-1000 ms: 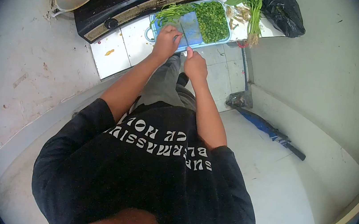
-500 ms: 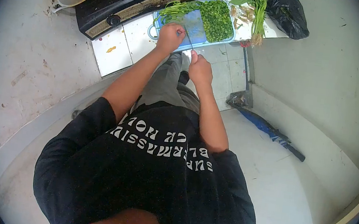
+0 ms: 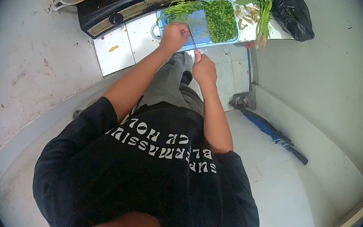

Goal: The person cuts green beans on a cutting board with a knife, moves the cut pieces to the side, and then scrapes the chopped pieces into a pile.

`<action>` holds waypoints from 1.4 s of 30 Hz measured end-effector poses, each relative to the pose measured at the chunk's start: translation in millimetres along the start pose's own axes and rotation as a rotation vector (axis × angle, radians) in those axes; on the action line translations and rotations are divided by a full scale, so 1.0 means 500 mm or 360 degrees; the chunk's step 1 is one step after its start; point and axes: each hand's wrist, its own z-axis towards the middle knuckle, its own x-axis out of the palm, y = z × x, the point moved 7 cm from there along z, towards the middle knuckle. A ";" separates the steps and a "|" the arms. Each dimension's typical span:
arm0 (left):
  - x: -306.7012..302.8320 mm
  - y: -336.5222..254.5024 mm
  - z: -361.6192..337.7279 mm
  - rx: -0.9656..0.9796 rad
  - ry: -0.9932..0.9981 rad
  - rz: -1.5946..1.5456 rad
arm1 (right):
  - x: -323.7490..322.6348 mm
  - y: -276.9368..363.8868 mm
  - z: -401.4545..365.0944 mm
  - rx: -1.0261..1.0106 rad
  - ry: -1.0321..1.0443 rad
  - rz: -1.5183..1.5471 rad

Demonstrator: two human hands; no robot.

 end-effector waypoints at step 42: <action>-0.006 -0.004 -0.004 0.0008 0.0043 -0.0004 | 0.009 0.003 0.012 -0.0025 -0.0008 -0.0025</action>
